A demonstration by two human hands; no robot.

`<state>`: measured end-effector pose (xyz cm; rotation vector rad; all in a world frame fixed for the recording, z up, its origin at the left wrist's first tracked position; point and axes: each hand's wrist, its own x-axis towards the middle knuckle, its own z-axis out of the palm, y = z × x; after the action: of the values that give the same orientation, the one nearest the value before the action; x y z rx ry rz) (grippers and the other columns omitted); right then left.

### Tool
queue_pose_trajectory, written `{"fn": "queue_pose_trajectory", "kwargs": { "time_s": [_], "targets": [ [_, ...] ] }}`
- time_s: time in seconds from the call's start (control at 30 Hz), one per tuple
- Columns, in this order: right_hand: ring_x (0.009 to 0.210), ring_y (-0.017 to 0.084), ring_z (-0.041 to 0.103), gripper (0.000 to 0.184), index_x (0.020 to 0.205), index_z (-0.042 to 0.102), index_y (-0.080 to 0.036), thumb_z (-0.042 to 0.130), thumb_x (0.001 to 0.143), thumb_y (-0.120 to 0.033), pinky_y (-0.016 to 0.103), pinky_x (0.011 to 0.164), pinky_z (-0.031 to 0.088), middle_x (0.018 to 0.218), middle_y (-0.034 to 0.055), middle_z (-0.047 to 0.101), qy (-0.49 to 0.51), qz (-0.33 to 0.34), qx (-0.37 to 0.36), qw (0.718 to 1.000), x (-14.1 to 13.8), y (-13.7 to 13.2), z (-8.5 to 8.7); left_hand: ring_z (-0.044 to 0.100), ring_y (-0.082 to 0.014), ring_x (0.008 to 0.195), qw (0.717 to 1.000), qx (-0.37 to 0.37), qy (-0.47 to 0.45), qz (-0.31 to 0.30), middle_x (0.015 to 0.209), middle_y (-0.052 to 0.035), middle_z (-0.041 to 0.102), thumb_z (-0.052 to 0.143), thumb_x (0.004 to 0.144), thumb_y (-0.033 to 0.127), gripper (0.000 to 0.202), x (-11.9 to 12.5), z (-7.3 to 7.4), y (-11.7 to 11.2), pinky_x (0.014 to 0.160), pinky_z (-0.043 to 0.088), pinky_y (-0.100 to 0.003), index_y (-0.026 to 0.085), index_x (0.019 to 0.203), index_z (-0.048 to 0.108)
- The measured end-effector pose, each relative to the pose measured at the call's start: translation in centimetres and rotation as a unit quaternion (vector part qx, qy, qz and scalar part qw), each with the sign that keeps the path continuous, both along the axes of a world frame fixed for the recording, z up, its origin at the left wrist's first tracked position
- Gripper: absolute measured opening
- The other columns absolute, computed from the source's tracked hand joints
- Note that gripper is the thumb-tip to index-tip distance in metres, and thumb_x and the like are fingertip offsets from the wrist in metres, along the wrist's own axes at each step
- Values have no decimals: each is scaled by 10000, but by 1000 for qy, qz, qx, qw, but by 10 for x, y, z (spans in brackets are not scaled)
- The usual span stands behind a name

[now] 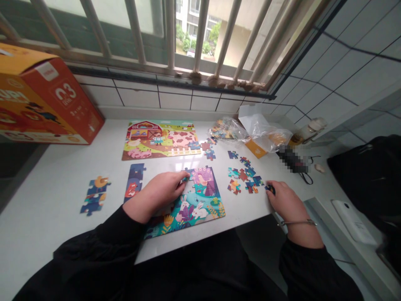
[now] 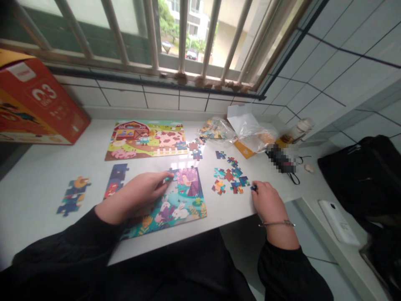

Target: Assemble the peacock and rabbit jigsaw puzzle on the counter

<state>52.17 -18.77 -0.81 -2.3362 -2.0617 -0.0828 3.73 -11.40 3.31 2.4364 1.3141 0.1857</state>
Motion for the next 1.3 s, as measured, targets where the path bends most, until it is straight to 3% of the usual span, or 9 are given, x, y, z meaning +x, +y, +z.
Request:
{"fn": "queue_pose_trajectory", "kwargs": {
  "time_s": [0.2,0.43,0.83,1.3],
  "targets": [
    [1057,335,676,352,1278,764,-111,569,1039,-280,453,992,506,1165,216,733,-38,-26,40,998,-19,8,-13,804,-325,1078,1000,-1,-18,-5,1245,-145,826,527,1070,286,345,-1,0,-1,926,603,-407,215,1337,734],
    [1082,363,617,398,1242,749,-104,529,1063,-384,470,985,463,1147,234,692,20,-116,170,978,-43,25,-25,799,-323,1114,1000,7,-15,-5,1256,-143,823,514,1070,288,352,-3,-6,0,950,605,-404,220,1335,735],
    [1058,355,612,386,1217,755,-116,544,1051,-393,456,967,455,1136,222,698,22,-107,190,976,-40,25,-29,796,-294,1038,999,16,-42,2,1123,-118,835,531,1045,306,325,-4,-5,0,934,603,-371,241,1280,745],
    [1039,351,611,379,1206,753,-114,536,1050,-382,451,955,457,1122,220,697,18,-103,188,977,-41,26,-28,795,-325,1107,1000,0,-11,-3,1261,-147,817,513,1056,287,362,-3,-4,1,946,594,-414,215,1346,718]
  ]
}}
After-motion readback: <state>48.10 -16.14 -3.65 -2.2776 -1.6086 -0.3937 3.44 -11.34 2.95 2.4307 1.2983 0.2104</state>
